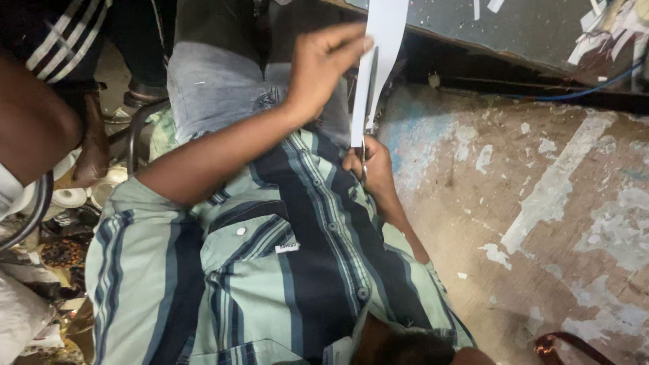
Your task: The person winds copper wire around a motor stator, using a thin tool to push the wire into slots. They cut a strip of white paper and insert it into the stator as insulation, then continue winding the wire.
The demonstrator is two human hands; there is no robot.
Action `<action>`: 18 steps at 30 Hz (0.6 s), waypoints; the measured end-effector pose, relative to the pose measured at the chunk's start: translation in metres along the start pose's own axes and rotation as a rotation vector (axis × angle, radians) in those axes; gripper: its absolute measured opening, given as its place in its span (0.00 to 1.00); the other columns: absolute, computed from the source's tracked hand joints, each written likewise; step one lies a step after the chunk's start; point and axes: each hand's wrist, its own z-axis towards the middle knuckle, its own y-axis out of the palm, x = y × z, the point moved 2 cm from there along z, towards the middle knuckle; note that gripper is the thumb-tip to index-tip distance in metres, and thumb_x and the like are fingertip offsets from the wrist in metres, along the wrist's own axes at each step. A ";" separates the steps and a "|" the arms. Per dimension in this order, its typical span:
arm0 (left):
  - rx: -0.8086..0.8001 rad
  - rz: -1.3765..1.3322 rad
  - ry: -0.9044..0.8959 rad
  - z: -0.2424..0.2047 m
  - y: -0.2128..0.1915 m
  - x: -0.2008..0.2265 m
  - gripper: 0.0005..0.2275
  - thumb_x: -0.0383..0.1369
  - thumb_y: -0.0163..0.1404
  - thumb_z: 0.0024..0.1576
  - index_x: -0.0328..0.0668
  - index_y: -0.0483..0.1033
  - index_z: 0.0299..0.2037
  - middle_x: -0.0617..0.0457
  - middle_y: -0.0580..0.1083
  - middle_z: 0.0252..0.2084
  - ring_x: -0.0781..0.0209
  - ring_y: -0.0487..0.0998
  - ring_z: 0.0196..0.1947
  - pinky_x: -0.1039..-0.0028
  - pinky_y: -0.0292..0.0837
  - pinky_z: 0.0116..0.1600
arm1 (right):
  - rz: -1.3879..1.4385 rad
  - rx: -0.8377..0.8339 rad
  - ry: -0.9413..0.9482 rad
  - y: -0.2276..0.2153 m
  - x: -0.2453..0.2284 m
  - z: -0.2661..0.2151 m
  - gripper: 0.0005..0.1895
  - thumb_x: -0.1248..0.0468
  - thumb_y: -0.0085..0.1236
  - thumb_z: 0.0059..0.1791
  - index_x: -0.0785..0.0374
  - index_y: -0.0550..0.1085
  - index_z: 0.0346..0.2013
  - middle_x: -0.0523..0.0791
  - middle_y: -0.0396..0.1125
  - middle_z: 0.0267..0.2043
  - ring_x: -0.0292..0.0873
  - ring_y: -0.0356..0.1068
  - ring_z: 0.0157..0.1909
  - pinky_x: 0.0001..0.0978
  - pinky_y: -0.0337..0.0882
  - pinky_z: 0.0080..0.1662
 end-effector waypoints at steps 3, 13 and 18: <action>0.017 -0.097 0.014 -0.002 0.008 0.001 0.11 0.28 0.59 0.62 0.31 0.81 0.53 0.50 0.83 0.46 0.71 0.81 0.43 0.79 0.80 0.49 | -0.008 -0.021 -0.060 -0.006 -0.007 -0.002 0.14 0.58 0.65 0.46 0.63 0.72 0.38 0.34 0.65 0.29 0.28 0.63 0.31 0.22 0.63 0.33; 0.014 -0.034 0.078 -0.001 0.005 0.005 0.11 0.28 0.57 0.63 0.31 0.80 0.54 0.51 0.82 0.47 0.72 0.80 0.45 0.79 0.78 0.52 | -0.151 0.014 -0.028 -0.006 -0.013 0.004 0.19 0.53 0.73 0.45 0.63 0.72 0.29 0.35 0.65 0.24 0.29 0.61 0.27 0.26 0.60 0.30; 0.070 -0.005 0.076 0.004 0.014 0.017 0.11 0.27 0.58 0.63 0.30 0.81 0.53 0.52 0.83 0.45 0.71 0.80 0.43 0.79 0.79 0.50 | -0.039 -0.064 -0.155 -0.010 -0.020 0.005 0.21 0.52 0.71 0.45 0.62 0.72 0.37 0.34 0.66 0.31 0.29 0.63 0.33 0.24 0.64 0.35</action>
